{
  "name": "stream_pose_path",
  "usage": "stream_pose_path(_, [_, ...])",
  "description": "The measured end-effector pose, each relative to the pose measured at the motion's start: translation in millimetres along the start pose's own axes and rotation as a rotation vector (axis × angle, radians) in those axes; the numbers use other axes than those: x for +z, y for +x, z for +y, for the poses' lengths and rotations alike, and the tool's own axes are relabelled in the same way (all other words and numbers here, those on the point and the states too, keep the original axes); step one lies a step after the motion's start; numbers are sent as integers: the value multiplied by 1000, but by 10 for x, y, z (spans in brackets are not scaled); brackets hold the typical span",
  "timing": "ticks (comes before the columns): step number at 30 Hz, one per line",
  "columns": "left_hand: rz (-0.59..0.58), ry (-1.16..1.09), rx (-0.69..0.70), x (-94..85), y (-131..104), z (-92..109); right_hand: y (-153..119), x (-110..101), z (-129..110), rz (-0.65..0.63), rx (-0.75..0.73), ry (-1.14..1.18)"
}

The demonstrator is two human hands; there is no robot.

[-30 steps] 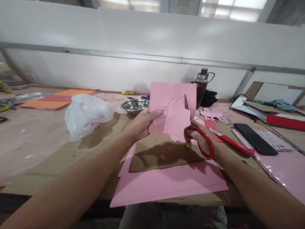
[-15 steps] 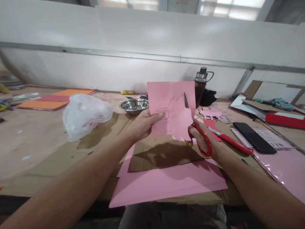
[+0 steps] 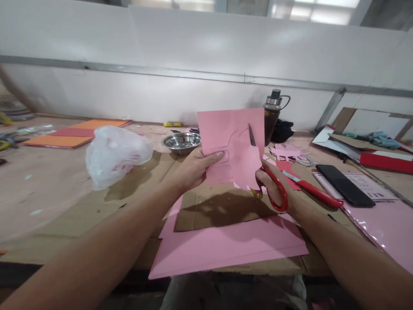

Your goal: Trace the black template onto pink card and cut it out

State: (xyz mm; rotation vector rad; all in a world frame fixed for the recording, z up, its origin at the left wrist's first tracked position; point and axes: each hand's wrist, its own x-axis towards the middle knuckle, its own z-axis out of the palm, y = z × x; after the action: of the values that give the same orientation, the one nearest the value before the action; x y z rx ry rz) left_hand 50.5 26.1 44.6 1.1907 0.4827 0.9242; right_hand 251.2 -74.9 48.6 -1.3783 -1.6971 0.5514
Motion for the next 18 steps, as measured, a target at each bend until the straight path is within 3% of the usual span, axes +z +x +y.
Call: stream_pose_path(18, [18,21,-11,-36,5,-13,-2,10,-20,45,43,-4])
